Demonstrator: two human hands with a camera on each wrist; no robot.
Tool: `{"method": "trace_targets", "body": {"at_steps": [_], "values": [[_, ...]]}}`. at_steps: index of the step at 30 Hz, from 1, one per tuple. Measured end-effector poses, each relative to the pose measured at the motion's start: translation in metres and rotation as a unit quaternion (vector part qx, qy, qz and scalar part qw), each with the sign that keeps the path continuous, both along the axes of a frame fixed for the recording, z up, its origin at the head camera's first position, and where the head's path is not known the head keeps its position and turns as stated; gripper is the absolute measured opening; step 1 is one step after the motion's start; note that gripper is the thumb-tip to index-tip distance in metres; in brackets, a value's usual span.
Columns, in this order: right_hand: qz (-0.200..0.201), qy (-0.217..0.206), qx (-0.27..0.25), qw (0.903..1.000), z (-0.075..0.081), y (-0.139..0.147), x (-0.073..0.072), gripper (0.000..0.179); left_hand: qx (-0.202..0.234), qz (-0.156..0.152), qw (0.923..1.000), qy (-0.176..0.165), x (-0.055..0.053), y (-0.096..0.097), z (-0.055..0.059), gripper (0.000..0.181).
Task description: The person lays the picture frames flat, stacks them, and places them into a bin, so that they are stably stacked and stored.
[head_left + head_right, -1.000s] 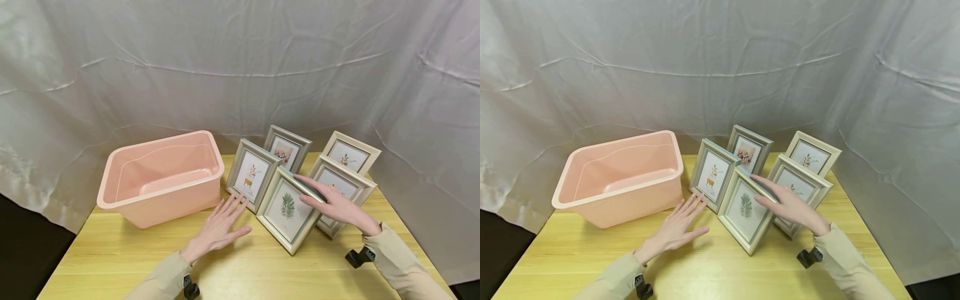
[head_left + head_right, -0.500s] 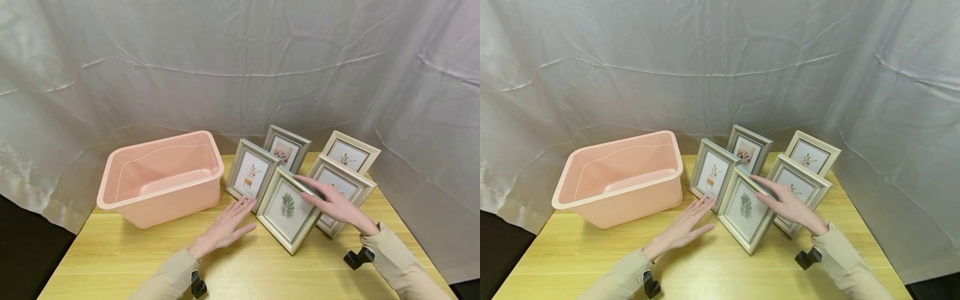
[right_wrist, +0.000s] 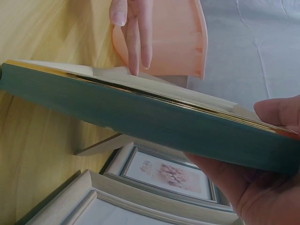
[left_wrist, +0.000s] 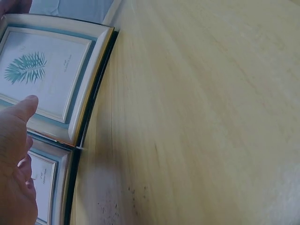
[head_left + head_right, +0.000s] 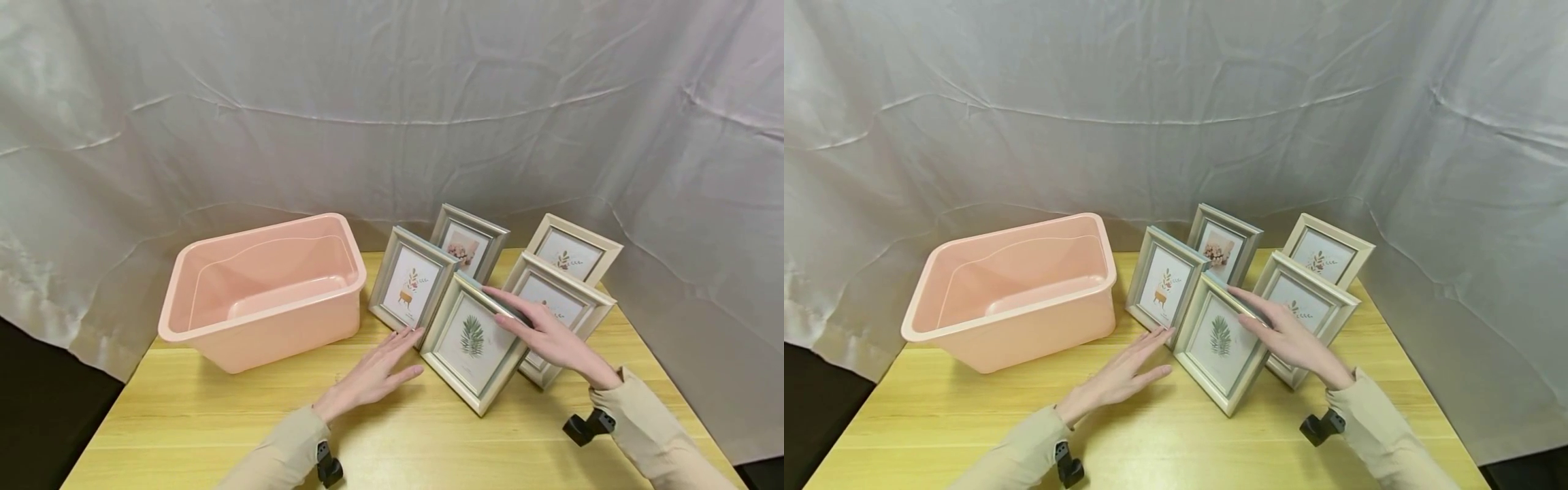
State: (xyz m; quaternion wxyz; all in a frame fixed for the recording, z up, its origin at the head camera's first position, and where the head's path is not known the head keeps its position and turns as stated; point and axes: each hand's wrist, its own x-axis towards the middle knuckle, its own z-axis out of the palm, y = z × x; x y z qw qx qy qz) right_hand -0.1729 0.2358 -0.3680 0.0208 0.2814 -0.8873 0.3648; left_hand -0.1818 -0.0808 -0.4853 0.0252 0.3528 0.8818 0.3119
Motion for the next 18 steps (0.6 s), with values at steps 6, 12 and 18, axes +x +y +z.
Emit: {"method": "trace_targets", "body": {"at_steps": [6,12,18], "values": [[-0.014,-0.014,-0.013,0.9997,0.0022,0.0013,0.0045,0.049,0.011,-0.001,0.9998,-0.019,0.0006,0.0016,-0.0008,0.069],[-0.022,-0.037,-0.036,0.9984,0.0056,0.0012,0.0083,0.050,0.040,0.002,0.9977,-0.054,0.0027,0.0022,0.0018,0.066],[-0.027,-0.039,-0.045,0.9979,0.0065,0.0039,0.0102,0.050,0.074,0.018,0.9931,-0.089,0.0050,0.0017,0.0050,0.062]]}}
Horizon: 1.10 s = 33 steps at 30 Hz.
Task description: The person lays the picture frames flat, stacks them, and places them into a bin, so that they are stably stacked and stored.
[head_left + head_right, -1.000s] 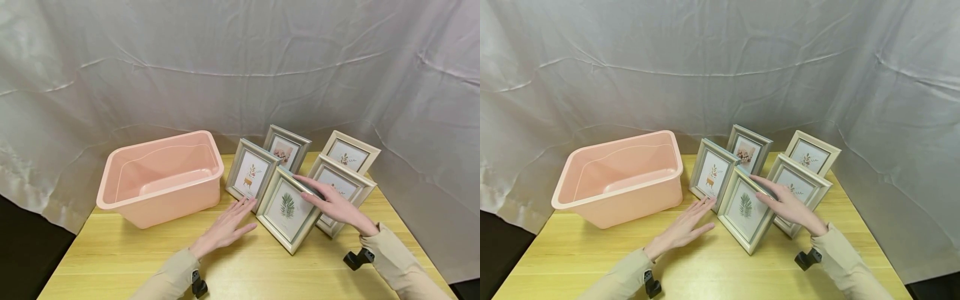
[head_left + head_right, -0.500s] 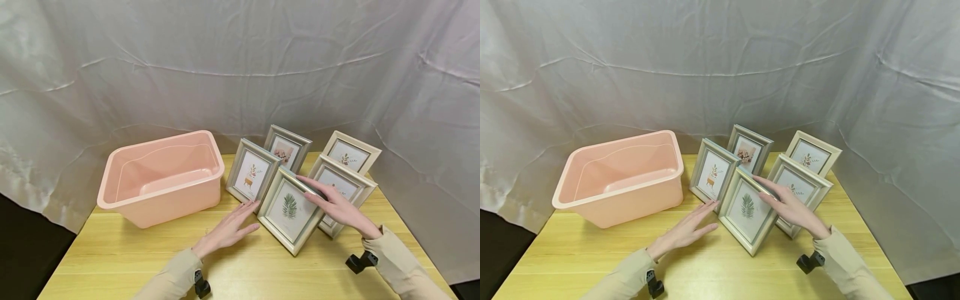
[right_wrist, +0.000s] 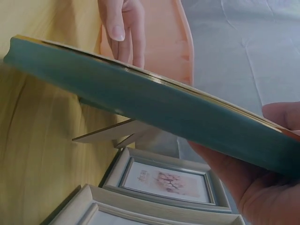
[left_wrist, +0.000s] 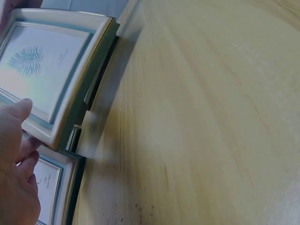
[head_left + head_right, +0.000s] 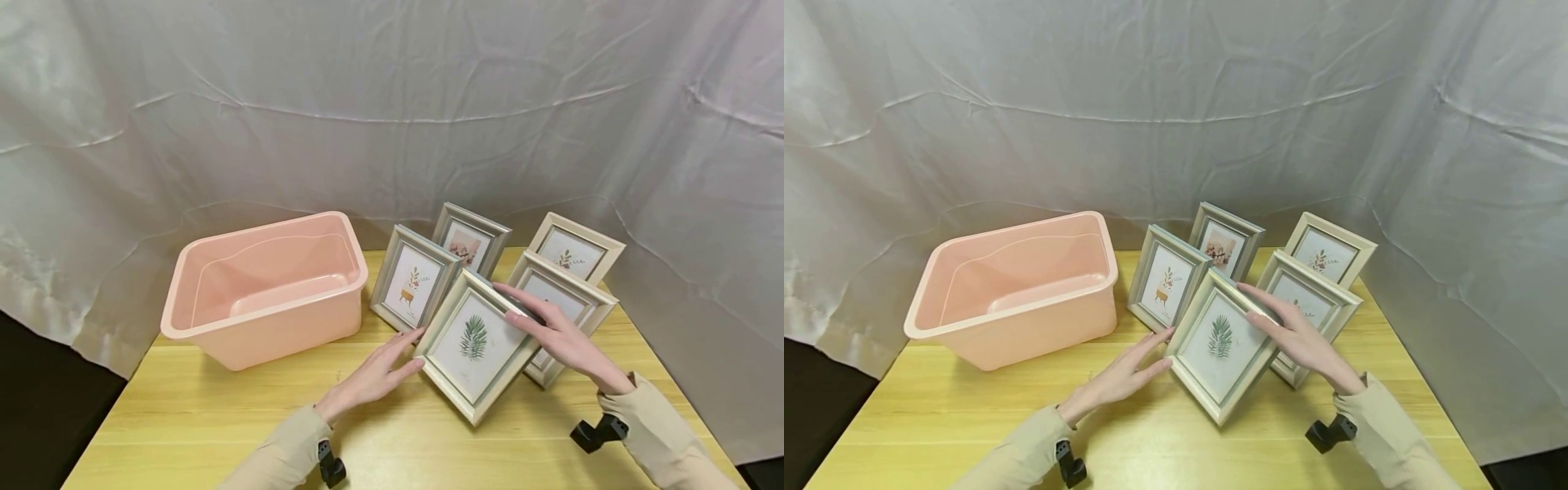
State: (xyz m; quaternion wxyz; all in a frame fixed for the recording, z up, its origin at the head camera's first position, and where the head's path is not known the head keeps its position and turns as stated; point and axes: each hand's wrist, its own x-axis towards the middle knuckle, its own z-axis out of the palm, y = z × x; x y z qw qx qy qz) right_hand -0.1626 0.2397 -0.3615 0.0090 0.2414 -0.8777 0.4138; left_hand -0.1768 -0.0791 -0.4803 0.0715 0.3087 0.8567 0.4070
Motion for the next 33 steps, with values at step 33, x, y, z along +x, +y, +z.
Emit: {"method": "trace_targets", "body": {"at_steps": [33], "values": [[0.045,-0.147,-0.119,0.9809,-0.020,-0.002,-0.002,0.059,0.143,0.044,0.9877,-0.044,-0.001,-0.011,-0.005,0.044]]}}
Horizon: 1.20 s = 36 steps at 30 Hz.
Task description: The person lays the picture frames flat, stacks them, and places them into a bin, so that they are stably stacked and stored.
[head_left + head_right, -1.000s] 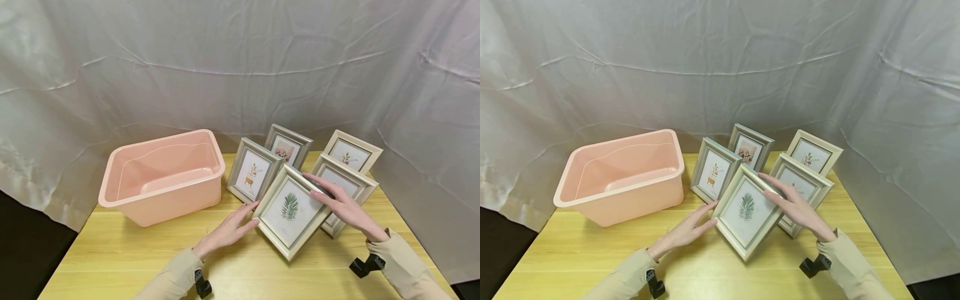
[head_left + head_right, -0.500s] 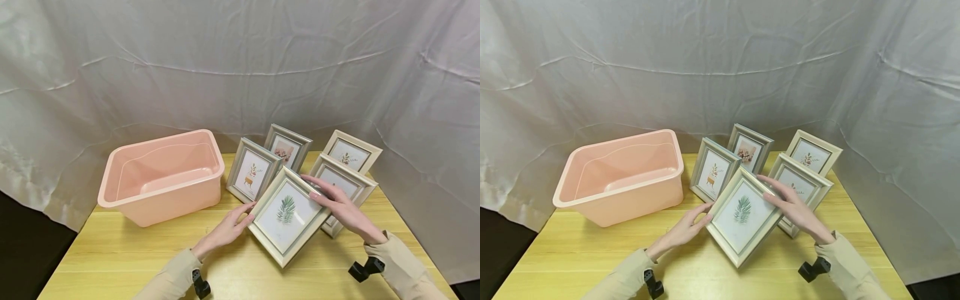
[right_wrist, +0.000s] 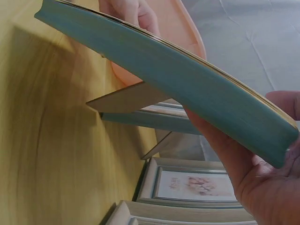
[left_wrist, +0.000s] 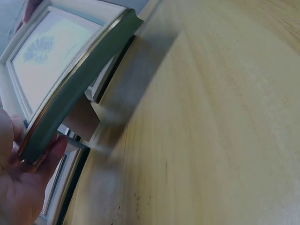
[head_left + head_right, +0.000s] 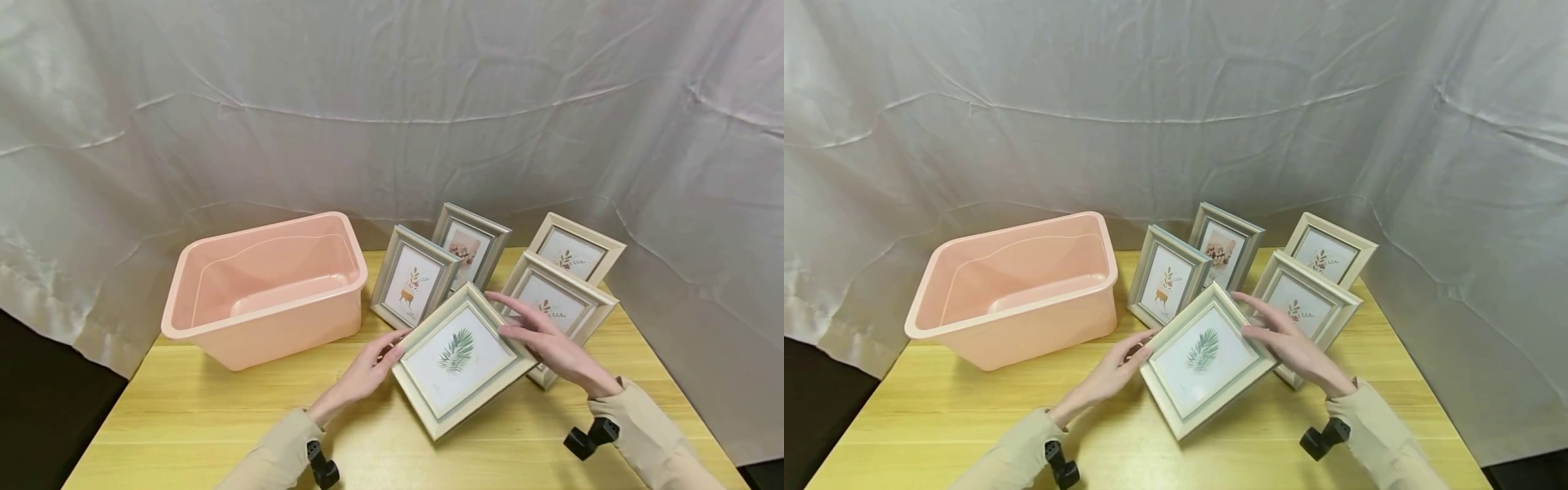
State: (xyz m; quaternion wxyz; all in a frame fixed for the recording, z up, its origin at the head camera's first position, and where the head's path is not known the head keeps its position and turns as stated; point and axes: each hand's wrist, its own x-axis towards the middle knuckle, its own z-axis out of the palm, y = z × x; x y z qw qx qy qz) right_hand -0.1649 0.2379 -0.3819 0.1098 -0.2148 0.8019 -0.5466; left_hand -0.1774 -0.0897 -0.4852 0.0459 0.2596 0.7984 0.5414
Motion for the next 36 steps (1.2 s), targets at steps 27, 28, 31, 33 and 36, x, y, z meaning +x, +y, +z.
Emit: {"method": "trace_targets", "body": {"at_steps": [27,28,31,33,36], "values": [[0.064,-0.141,-0.052,0.9866,-0.031,-0.001,-0.005,0.075,0.065,0.042,0.9960,-0.044,-0.005,-0.019,0.003,0.032],[0.061,-0.142,-0.045,0.9870,-0.031,-0.001,-0.005,0.076,0.064,0.042,0.9961,-0.043,-0.005,-0.020,0.003,0.032],[0.052,-0.138,-0.026,0.9887,-0.034,0.000,-0.005,0.077,0.064,0.039,0.9962,-0.044,-0.006,-0.022,0.004,0.033],[0.050,-0.134,-0.016,0.9896,-0.036,0.000,-0.006,0.078,0.063,0.036,0.9964,-0.044,-0.006,-0.023,0.005,0.033],[0.052,-0.127,-0.008,0.9905,-0.040,0.000,-0.007,0.078,0.061,0.032,0.9968,-0.040,-0.006,-0.025,0.005,0.032]]}}
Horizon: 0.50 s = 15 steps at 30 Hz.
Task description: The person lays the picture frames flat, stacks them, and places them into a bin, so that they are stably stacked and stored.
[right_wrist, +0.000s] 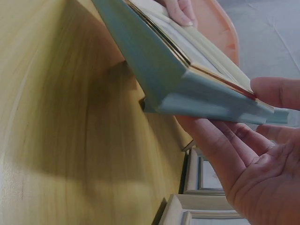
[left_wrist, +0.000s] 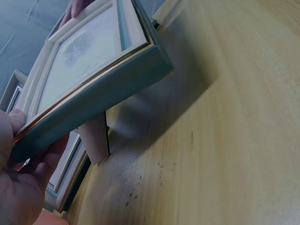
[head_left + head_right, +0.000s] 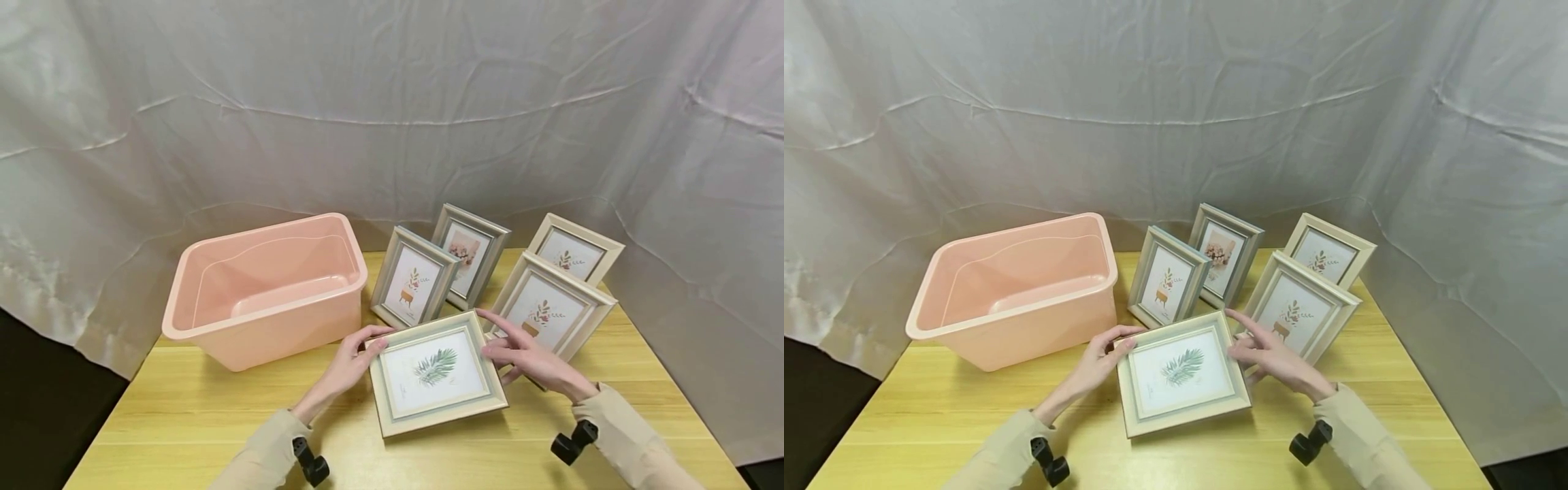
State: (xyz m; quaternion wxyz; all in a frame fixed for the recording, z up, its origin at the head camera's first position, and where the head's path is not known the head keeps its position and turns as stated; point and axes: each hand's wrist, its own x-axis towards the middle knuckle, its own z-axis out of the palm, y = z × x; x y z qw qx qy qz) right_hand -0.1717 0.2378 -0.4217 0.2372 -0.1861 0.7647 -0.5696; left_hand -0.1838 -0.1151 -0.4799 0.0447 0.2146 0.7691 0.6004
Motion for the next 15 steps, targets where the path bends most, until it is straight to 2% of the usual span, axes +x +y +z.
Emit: {"method": "trace_targets", "body": {"at_steps": [9,15], "values": [[0.006,0.006,-0.007,0.9999,-0.016,-0.005,-0.004,0.082,-0.030,0.007,0.9993,0.023,-0.002,-0.006,-0.001,0.029],[0.010,0.024,-0.013,0.9996,-0.024,-0.008,-0.005,0.076,-0.045,0.003,0.9988,0.017,-0.003,-0.009,-0.003,0.029]]}}
